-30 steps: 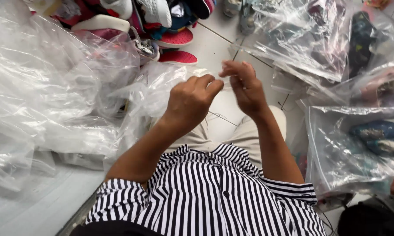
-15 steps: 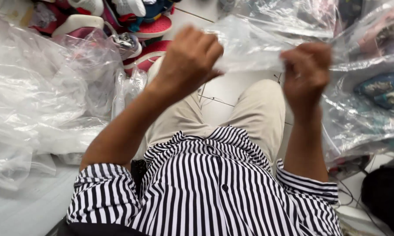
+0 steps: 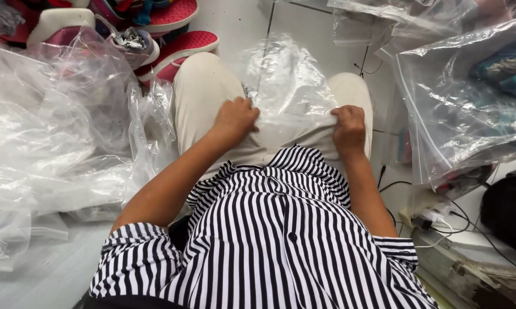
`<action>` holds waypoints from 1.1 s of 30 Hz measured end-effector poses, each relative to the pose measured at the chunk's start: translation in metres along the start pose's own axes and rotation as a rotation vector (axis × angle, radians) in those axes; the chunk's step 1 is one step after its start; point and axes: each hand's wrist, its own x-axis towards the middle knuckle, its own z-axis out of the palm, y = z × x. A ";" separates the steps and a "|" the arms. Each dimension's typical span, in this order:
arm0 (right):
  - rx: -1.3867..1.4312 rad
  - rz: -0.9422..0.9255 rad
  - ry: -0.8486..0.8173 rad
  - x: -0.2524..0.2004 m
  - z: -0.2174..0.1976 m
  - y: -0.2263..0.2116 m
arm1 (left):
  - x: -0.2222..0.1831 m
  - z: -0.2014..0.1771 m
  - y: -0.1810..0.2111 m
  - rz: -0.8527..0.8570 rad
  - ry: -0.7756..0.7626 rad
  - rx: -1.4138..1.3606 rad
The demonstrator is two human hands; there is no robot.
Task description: Packing various pairs of shoes into clear plastic bags and sealing them.
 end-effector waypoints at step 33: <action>1.623 1.050 0.348 0.059 -0.105 -0.006 | 0.147 -0.047 -0.064 -0.401 0.345 -1.504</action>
